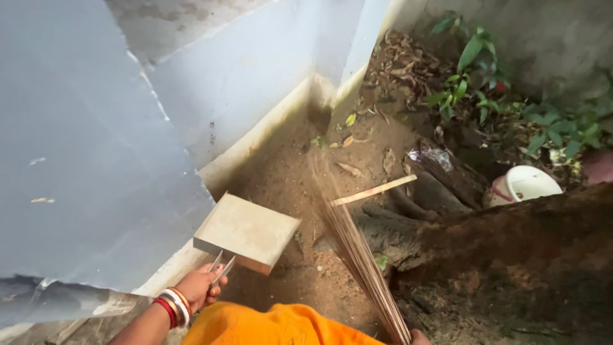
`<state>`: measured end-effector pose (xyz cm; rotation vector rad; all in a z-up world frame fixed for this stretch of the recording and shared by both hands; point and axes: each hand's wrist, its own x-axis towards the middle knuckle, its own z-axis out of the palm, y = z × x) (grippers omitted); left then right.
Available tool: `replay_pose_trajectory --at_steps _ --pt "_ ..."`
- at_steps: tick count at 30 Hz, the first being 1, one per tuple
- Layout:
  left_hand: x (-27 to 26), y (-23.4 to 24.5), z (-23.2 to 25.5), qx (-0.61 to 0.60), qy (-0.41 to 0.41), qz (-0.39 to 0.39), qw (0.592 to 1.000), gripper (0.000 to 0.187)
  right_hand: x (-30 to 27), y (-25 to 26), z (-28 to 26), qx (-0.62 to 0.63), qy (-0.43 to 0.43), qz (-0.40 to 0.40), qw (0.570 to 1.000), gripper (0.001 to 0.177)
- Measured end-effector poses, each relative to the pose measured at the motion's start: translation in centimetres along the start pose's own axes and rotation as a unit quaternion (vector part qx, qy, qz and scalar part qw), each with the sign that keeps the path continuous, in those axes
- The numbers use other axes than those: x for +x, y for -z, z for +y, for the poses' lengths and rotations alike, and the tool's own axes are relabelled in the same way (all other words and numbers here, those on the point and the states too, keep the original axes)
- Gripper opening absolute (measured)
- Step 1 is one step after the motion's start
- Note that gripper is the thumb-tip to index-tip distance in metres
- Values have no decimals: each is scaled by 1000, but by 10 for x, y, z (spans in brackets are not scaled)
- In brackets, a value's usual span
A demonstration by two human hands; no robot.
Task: The person sweeps dirt and debris from an outdoor ground surface into a dustpan using a broom.
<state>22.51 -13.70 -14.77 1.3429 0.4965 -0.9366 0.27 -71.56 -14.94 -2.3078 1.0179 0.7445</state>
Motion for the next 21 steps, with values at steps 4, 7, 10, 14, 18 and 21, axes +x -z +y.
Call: replay_pose_trajectory --at_steps 4,7,10,14,18,21 --pt "-36 4 21 -39 -40 -65 996 25 -37 -7 10 -4 -9 11 1000 86" --pt "-64 16 41 -79 -3 -67 995 35 -67 -24 25 -3 -24 23 999 86" --pt "-92 23 45 -77 -21 -160 984 39 -110 -58 32 4 -51 30 998 87" --pt "-133 35 45 -36 15 -157 987 24 -191 -127 43 25 -109 47 993 88" --pt "-151 50 26 -16 40 -210 977 16 -297 -181 44 92 -147 60 983 95" --pt "-167 66 7 37 76 -189 978 12 -368 -208 38 101 -185 46 976 86"
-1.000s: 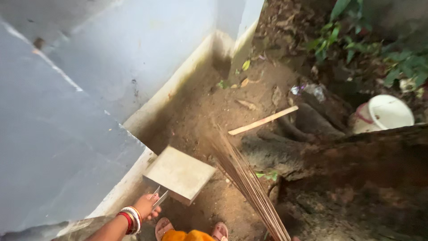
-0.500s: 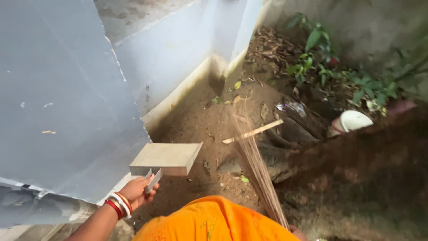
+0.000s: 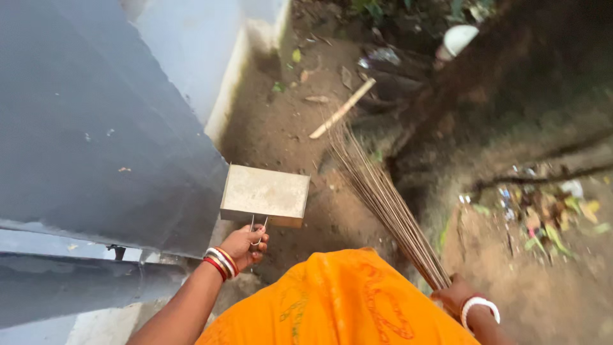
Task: The person sweeps dirt and debris from an outdoor ground surface into a dustpan using a broom.
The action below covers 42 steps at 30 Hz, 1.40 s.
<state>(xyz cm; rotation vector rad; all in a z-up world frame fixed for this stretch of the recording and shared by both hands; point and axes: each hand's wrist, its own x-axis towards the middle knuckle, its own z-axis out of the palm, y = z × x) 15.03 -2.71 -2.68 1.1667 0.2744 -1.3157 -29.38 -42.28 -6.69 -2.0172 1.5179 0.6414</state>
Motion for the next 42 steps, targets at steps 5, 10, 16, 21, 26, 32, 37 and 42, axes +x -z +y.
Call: replay_pose_trajectory --at_steps 5,10,16,21,26,32,37,42 --pt "-19 -24 -27 128 29 -23 991 21 -68 -2 48 57 -76 -33 995 74" --pt "-45 -70 -74 297 43 -20 954 37 -106 -24 161 34 -37 36 998 88" --pt "-31 -138 -172 313 85 20 946 28 -176 -32 333 68 -108 18 992 88" --pt "-5 -235 -268 354 70 -8 933 26 -233 -46 504 119 -150 38 981 87" --pt "-5 -359 -348 328 63 -80 939 17 -306 -41 595 210 -290 33 933 77" --pt "-1 -470 -406 322 137 -204 914 29 -353 -37 626 426 -357 85 827 66" --pt "27 -542 -442 342 171 -236 893 26 -361 -62 678 529 -356 175 750 72" --pt "81 -591 -466 384 153 -250 876 27 -316 -69 792 626 -308 90 711 75"
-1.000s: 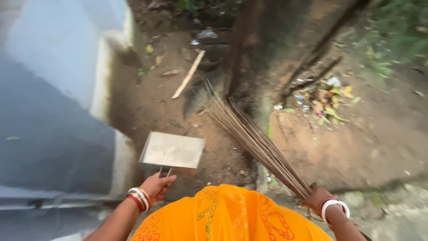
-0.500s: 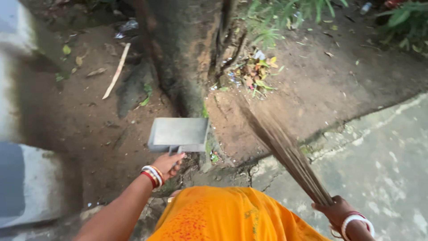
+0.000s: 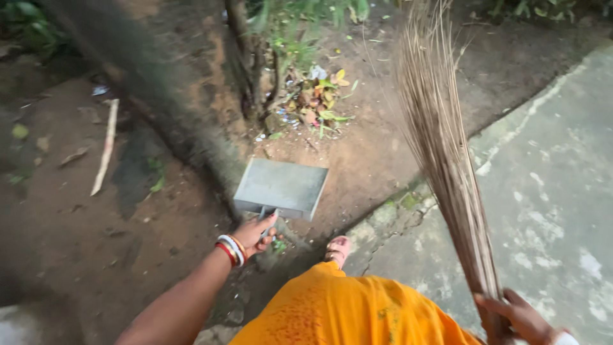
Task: The person sweeps dirt and debris from an outdoor ground surface into a dustpan using a broom.
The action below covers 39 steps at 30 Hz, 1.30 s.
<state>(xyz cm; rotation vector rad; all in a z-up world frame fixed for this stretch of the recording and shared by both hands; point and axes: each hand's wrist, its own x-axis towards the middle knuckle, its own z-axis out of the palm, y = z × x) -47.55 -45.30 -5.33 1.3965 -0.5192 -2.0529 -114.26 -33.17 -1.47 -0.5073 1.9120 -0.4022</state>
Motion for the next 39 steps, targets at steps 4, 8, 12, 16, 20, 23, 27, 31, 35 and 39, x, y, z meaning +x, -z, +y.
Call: replay_pose_trajectory --at_steps 4,8,12,16,20,23,27,31,35,39 --pt "70 -19 23 32 -18 18 999 22 90 -27 -87 -74 102 -46 991 74" --pt "127 -34 56 12 17 50 999 26 135 -19 -211 -185 73 23 980 92" --pt "190 -58 83 24 4 59 998 31 163 29 -235 -397 136 121 900 95" --pt "242 -89 96 76 -4 113 991 36 232 88 -236 -348 143 133 917 102" --pt "304 -126 102 43 -10 120 992 38 319 142 -278 -331 62 107 936 99" --pt "348 -156 106 -1 -4 123 992 37 377 166 -325 -301 107 96 943 94" --pt "398 -215 114 -49 -11 173 984 40 432 222 -398 -302 135 66 941 91" --pt "455 -276 116 -82 -51 236 967 47 470 278 -473 -287 107 26 952 90" --pt "495 -314 123 -124 -12 273 954 36 523 312 -548 -426 178 57 885 102" --pt "536 -332 139 -129 1 263 956 38 586 298 -602 -430 214 50 876 104"
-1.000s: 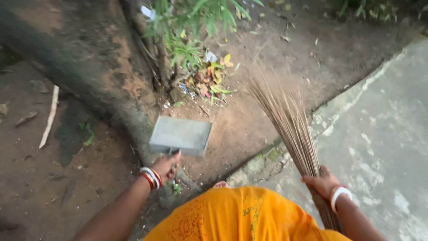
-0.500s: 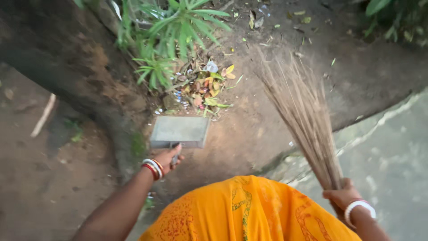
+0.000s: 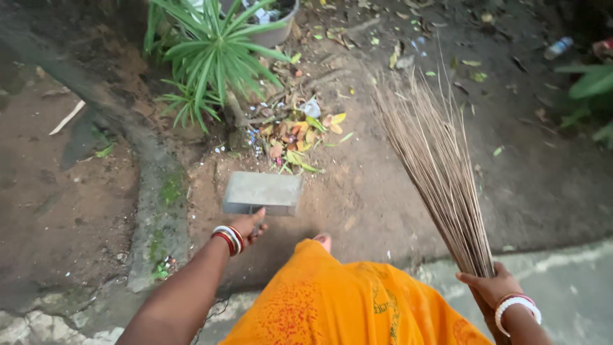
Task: The person sweeps dirt and debris from an outdoor ground surface into a dustpan using a broom.
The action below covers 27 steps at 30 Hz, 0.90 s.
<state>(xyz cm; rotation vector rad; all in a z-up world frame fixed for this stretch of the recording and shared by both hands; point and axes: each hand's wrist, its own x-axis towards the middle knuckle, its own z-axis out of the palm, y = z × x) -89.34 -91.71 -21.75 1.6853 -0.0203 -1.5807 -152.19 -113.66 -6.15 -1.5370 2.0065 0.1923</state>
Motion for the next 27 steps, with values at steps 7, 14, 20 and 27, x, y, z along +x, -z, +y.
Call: replay_pose_trajectory --at_steps 7,14,20,27 --pt "77 -41 35 66 -23 23 997 46 145 10 -78 -27 48 4 998 101" --pt "170 -66 103 66 52 64 994 52 261 34 -193 -73 66 -21 995 97" --pt "215 -72 149 128 37 95 987 60 332 54 -288 -107 103 -37 988 95" --pt "240 -86 156 72 70 134 986 55 446 60 -390 -188 179 -70 963 88"
